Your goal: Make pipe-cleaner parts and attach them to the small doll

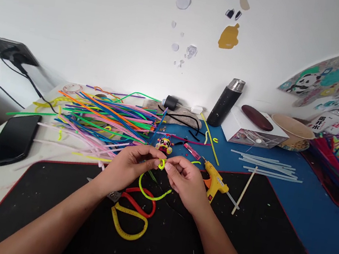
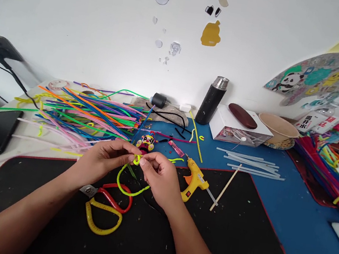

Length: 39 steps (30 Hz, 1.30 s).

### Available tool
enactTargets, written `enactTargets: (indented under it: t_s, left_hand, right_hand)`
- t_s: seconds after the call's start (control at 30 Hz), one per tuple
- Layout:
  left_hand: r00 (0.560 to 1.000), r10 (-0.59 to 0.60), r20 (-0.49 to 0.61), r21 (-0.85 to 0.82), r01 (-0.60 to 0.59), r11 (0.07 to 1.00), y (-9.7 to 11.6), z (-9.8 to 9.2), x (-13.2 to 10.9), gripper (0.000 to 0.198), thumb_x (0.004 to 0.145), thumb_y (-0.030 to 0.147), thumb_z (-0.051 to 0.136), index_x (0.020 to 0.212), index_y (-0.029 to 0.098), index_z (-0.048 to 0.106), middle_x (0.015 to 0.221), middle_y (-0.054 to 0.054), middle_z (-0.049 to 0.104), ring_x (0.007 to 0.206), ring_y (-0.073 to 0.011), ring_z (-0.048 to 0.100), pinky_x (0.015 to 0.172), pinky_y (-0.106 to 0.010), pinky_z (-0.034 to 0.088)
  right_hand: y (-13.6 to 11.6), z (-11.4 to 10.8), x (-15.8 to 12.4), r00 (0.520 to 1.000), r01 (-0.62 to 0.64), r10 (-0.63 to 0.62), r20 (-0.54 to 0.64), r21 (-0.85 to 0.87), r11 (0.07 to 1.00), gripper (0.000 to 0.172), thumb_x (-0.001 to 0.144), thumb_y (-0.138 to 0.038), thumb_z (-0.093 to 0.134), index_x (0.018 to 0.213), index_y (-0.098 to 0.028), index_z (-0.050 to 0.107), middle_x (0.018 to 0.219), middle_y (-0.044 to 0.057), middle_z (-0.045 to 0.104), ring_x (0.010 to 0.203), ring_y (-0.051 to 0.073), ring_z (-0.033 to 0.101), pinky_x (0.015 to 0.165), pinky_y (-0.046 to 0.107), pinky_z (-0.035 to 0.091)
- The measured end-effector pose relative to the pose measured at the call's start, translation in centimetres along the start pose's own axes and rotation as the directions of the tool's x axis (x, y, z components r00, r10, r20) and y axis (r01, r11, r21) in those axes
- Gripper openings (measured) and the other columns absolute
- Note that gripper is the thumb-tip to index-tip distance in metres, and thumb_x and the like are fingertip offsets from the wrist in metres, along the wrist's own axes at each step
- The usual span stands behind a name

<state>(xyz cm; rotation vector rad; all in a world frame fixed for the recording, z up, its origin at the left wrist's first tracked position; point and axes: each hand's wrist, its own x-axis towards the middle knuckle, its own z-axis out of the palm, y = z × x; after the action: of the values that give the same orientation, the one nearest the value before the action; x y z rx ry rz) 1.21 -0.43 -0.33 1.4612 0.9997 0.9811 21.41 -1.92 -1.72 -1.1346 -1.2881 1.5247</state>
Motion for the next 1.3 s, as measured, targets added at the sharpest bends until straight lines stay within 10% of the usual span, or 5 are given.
enactTargets:
  t_s: [0.3,0.63,1.3]
  left_hand:
    - [1.000,-0.006,0.017,0.079,0.005,0.997,-0.56,0.47,-0.33,0.023,0.095,0.035,0.073,0.112,0.020,0.079,0.109,-0.007,0.080,0.101,-0.0233,0.073,0.095,-0.034,0.054]
    - [0.993,-0.105,0.058,-0.314,0.118,0.942,0.04,0.13,0.20,0.027,0.080,0.032,0.090,0.100,0.017,0.082,0.092,-0.006,0.078,0.081,-0.0169,0.068,0.080,-0.029,0.055]
    - [0.995,-0.077,0.062,-0.299,0.092,0.950,0.17,0.34,0.10,0.025,0.080,0.030,0.090,0.101,0.017,0.082,0.094,-0.006,0.079,0.088,-0.0186,0.070,0.086,-0.031,0.056]
  right_hand:
    - [0.19,-0.09,-0.03,1.000,-0.016,0.018,0.024,-0.050,0.999,0.029,0.091,-0.049,0.073,0.093,-0.020,0.068,0.058,-0.008,0.050,0.048,0.008,0.038,0.046,0.023,0.030]
    - [-0.44,-0.09,-0.04,0.997,-0.077,0.076,0.014,0.163,0.984,0.034,0.087,-0.051,0.078,0.086,-0.019,0.065,0.052,-0.010,0.046,0.043,0.006,0.033,0.044,0.023,0.022]
    - [-0.28,0.10,-0.13,0.992,-0.122,0.117,0.036,0.231,0.965,0.034,0.085,-0.049,0.080,0.086,-0.019,0.065,0.051,-0.010,0.046,0.043,0.006,0.032,0.044,0.022,0.019]
